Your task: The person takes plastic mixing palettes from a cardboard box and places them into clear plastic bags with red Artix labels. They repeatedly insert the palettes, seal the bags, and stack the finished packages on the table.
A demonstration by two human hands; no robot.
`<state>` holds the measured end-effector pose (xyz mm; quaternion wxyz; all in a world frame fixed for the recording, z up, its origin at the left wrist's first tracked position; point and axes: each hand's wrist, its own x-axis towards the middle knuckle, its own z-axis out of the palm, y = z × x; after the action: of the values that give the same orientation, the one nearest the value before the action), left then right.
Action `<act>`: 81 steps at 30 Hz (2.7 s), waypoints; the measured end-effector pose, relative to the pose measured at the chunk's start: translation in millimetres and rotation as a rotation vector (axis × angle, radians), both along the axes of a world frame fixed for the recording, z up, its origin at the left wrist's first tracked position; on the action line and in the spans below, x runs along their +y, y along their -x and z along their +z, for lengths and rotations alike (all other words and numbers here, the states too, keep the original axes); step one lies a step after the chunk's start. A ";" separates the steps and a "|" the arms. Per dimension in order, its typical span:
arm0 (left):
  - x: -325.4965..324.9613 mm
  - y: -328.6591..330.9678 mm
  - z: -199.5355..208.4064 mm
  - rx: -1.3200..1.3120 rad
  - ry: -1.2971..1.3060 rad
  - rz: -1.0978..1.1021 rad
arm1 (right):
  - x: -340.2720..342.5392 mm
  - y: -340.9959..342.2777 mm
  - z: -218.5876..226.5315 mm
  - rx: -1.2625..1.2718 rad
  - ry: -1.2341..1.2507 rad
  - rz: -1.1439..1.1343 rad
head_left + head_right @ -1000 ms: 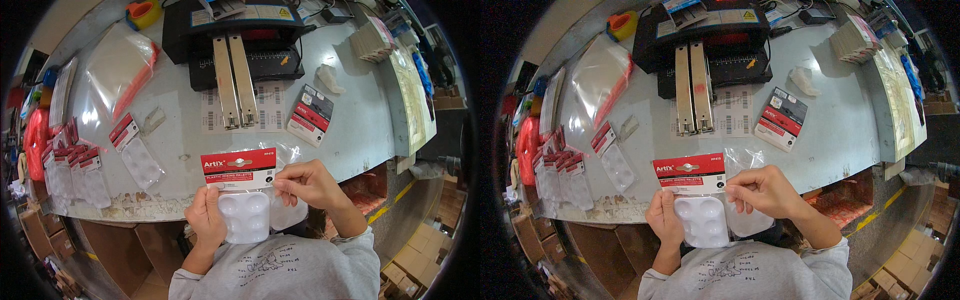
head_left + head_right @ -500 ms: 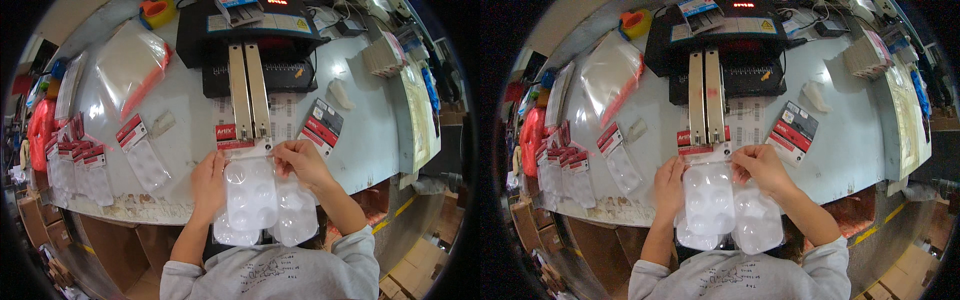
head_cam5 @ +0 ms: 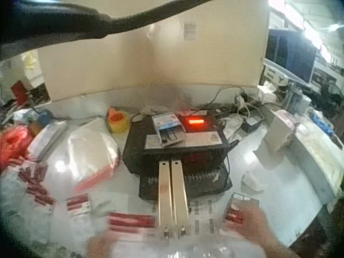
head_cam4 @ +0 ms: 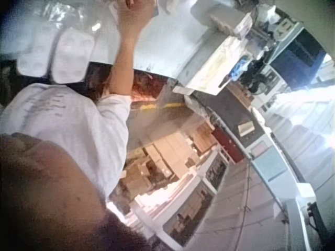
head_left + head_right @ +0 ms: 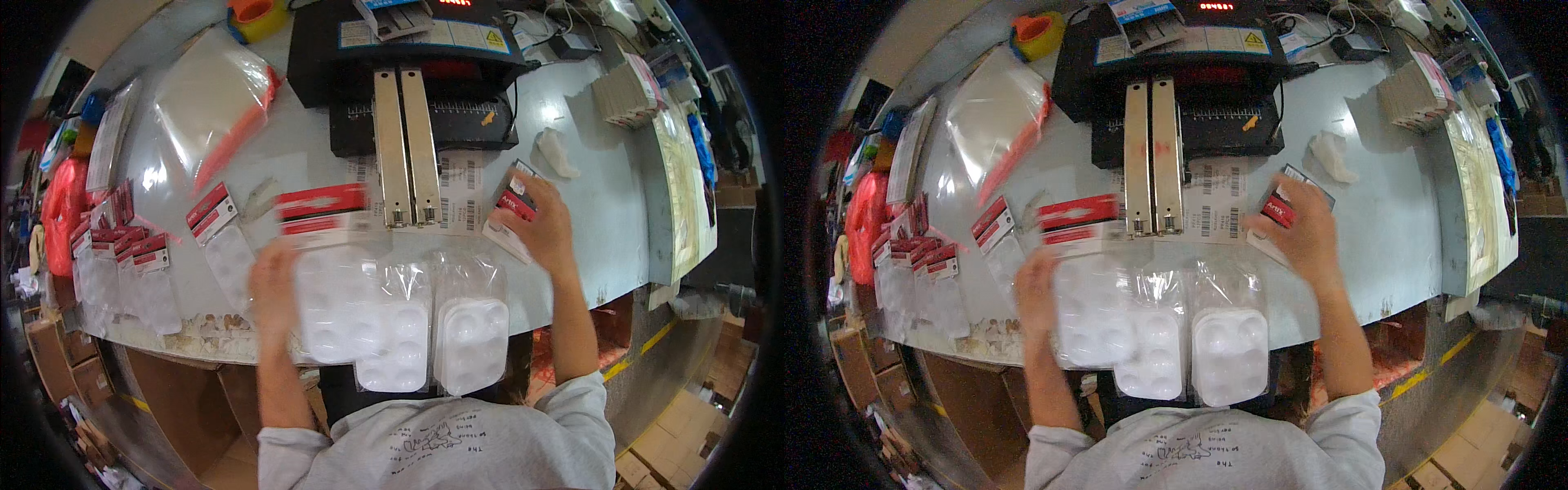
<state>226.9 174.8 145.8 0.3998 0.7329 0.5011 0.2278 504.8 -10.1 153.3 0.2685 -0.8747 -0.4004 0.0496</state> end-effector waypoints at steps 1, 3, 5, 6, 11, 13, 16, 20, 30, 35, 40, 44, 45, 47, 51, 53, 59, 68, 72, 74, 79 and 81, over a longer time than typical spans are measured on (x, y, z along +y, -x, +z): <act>12.2 15.9 10.4 0.195 0.081 0.087 | -6.1 -10.3 -6.1 -0.041 0.049 0.029; 11.8 35.6 17.6 0.322 -0.400 0.116 | -17.5 -23.8 -25.0 -0.114 0.182 -0.012; -5.9 44.7 16.7 0.322 -0.478 0.088 | -27.0 -34.8 -42.5 -0.094 0.083 0.003; -21.6 42.4 11.7 0.274 -0.255 0.032 | -30.1 -37.3 -49.1 -0.078 0.062 0.021; -79.4 10.3 -6.2 -0.079 -0.026 -0.147 | -21.4 -29.9 -24.6 -0.025 0.212 -0.130; -82.0 3.0 3.7 -0.086 -0.037 -0.149 | -15.1 -10.6 11.2 0.044 0.351 -0.186; -89.5 2.9 32.2 -0.481 0.283 -0.149 | -16.3 28.1 72.6 0.468 -0.190 -0.174; -103.4 2.2 55.1 -0.606 0.786 -0.191 | 2.1 75.7 95.3 0.337 -0.114 0.512; -102.5 1.7 54.9 -0.336 0.508 -0.248 | 16.7 91.8 80.9 0.342 -0.050 0.552; -102.7 2.2 49.2 -0.314 0.412 -0.291 | 14.7 90.6 70.3 0.135 -0.111 0.646; -100.4 3.4 42.1 -0.340 0.223 -0.238 | 7.9 78.6 67.6 0.328 -0.193 0.452; -100.1 1.4 33.7 -0.443 0.251 0.000 | -7.4 74.8 69.5 0.998 0.025 0.224; -100.7 1.1 32.3 -0.455 0.252 0.035 | -11.6 75.6 69.0 1.156 0.140 0.216; -101.6 0.6 31.6 -0.467 0.263 0.008 | -18.7 77.5 66.8 1.282 0.085 0.192; -94.4 -4.7 34.6 -0.345 0.304 -0.058 | -19.9 77.2 56.9 1.414 0.050 0.191; -84.1 -13.1 33.2 -0.227 0.299 -0.105 | -10.8 74.5 47.7 1.468 0.000 0.112; -49.3 -51.6 5.2 -0.069 0.293 -0.057 | 30.4 63.6 8.3 1.374 -0.218 -0.127; -48.4 -57.1 -10.0 -0.284 0.334 -0.049 | 33.2 60.5 3.7 1.296 -0.241 -0.107; -52.6 -55.8 -5.5 -0.213 0.324 -0.035 | 30.4 61.7 9.6 1.282 -0.113 -0.162; -51.9 -56.1 -4.8 -0.243 0.369 -0.048 | 29.3 61.1 7.5 1.243 -0.240 -0.081; -50.9 -61.6 -16.4 -0.336 0.401 0.012 | 31.9 61.0 -6.8 1.261 -0.283 -0.064; -53.1 -62.5 -22.3 -0.361 0.420 0.025 | 32.6 60.2 -6.4 1.252 -0.301 -0.059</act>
<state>289.4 121.6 123.5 0.6230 0.5750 0.4672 0.2508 444.6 22.5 146.9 0.5725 -0.6435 -0.1463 0.4866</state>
